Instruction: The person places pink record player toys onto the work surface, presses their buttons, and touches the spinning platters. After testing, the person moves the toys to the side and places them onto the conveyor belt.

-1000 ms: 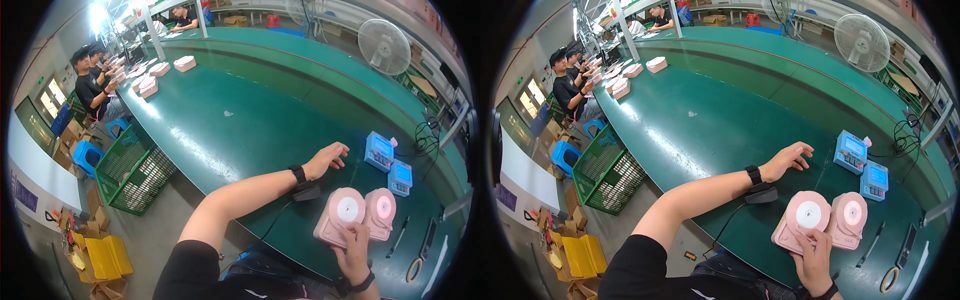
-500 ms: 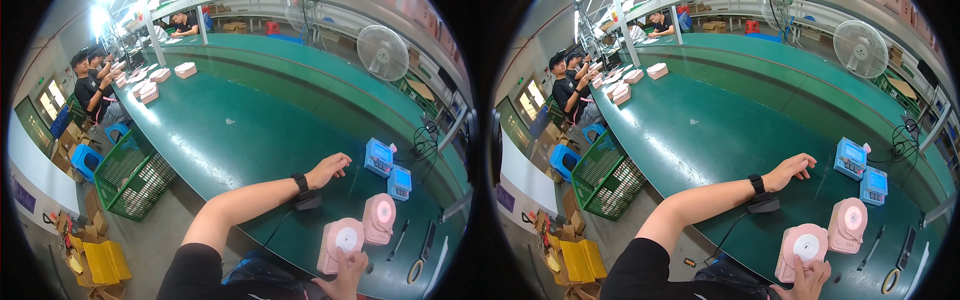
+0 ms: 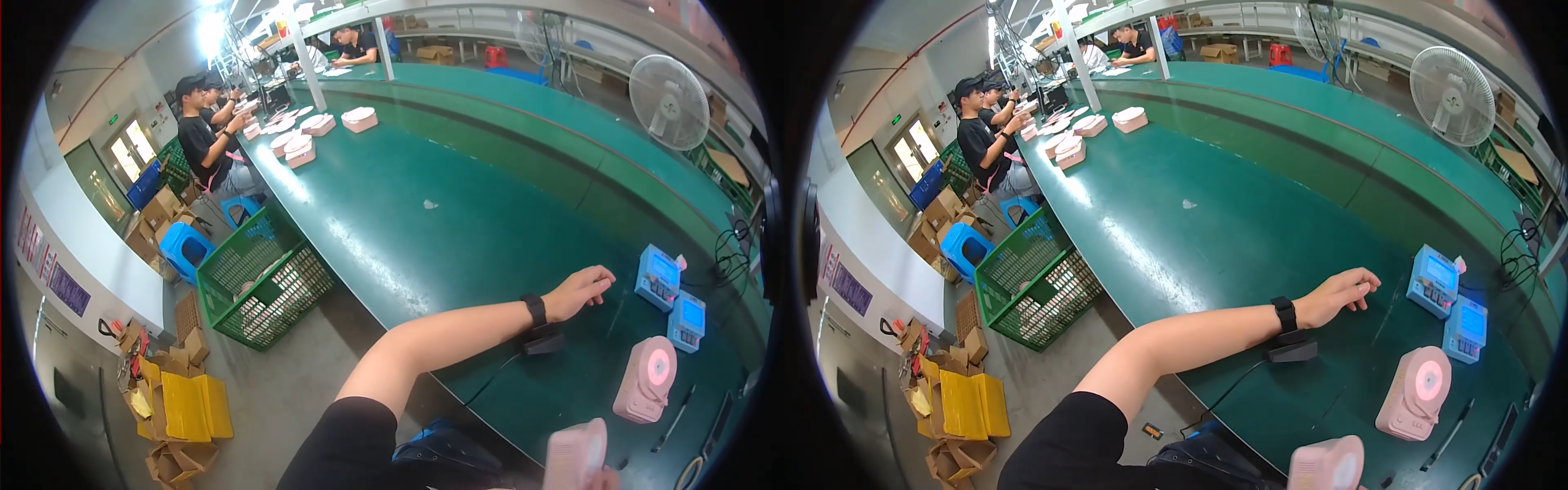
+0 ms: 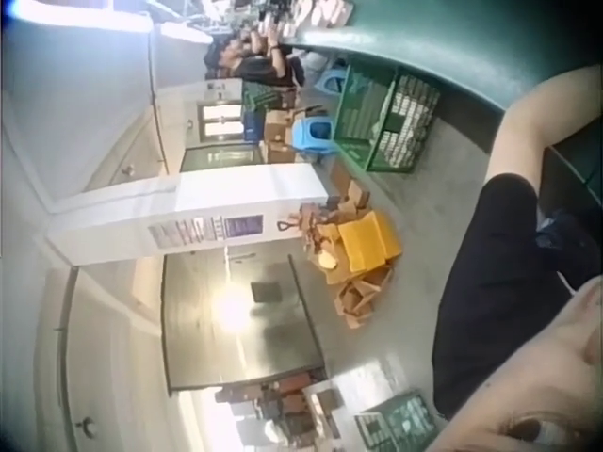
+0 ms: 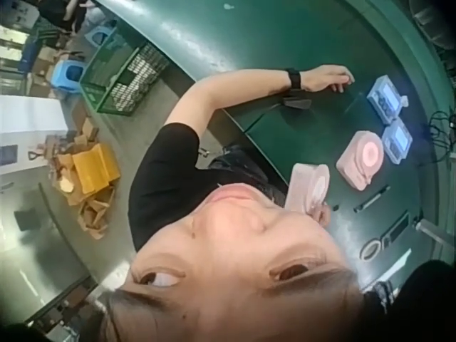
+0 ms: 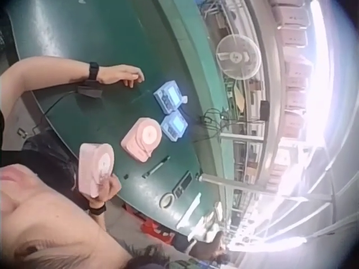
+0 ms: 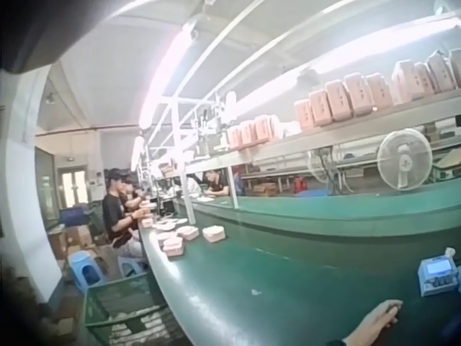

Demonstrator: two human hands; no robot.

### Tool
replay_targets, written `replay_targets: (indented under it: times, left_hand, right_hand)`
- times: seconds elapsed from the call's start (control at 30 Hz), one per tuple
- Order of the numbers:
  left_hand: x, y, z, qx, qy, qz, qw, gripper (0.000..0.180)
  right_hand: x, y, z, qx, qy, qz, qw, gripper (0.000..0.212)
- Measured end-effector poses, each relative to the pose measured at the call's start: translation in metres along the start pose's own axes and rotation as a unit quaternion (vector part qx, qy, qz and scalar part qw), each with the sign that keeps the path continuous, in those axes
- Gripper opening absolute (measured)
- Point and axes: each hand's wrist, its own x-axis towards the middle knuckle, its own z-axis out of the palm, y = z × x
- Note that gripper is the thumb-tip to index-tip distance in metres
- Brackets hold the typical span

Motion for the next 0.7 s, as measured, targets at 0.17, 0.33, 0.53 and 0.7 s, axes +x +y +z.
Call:
replay_targets:
  times: [0.17, 0.33, 0.53, 0.7]
  left_hand:
    - [0.003, 0.002, -0.004, 0.013, -0.004, 0.012, 1.000, 0.039]
    - [-0.004, 0.002, -0.001, 0.016, -0.004, 0.001, 1.000, 0.039]
    - [-0.001, 0.001, 0.003, 0.029, -0.014, 0.009, 0.999, 0.039]
    - [-0.008, 0.003, -0.005, 0.042, -0.009, -0.002, 0.999, 0.039]
  right_hand:
    - [0.008, -0.022, -0.039, -0.135, 0.070, 0.104, 0.983, 0.043]
    - [0.016, -0.001, -0.076, -0.057, 0.208, 0.219, 0.952, 0.044]
    - [0.048, 0.074, -0.157, 0.099, 0.302, 0.265, 0.910, 0.046]
    - [0.091, 0.203, -0.221, 0.106, 0.227, 0.232, 0.940, 0.050]
